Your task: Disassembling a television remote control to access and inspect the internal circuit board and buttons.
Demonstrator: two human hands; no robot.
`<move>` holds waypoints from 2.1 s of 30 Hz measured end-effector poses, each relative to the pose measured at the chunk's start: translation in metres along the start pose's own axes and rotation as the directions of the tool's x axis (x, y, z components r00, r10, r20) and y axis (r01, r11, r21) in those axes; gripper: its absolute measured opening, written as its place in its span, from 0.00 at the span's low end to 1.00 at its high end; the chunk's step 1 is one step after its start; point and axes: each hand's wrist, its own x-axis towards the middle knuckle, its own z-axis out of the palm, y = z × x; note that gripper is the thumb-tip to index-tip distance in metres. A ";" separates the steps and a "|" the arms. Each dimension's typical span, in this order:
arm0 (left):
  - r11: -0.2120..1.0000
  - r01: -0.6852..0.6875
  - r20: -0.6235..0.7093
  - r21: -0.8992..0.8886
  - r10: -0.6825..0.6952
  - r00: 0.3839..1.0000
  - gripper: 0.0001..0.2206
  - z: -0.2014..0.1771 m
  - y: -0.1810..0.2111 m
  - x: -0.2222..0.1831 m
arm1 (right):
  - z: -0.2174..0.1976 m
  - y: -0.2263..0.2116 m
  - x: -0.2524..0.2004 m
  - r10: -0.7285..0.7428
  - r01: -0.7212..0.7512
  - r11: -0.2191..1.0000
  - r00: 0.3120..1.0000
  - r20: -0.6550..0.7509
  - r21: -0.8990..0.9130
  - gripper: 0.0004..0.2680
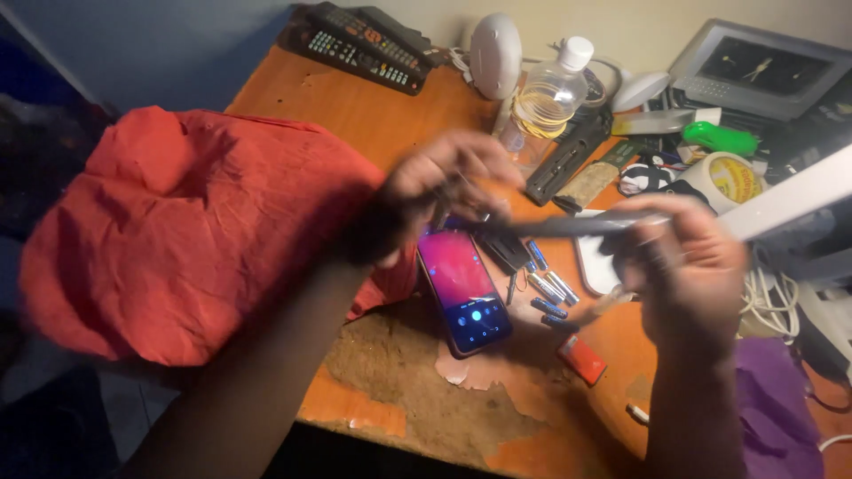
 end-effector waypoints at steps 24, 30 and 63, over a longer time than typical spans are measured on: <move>0.681 -0.381 -0.636 -0.626 -0.163 0.754 0.27 -0.027 -0.035 0.053 | 0.041 0.054 0.006 0.369 -0.246 0.882 0.891 0.264 -0.402 0.08; 0.712 -0.322 -0.694 -0.624 -0.315 0.647 0.30 -0.033 -0.049 0.043 | 0.046 0.026 -0.006 0.181 -0.085 0.836 0.975 0.127 -0.542 0.08; 0.665 -0.274 -0.544 -0.695 -0.236 0.805 0.33 -0.010 -0.073 0.044 | 0.070 0.010 -0.009 0.501 -0.577 0.801 0.792 0.350 0.158 0.14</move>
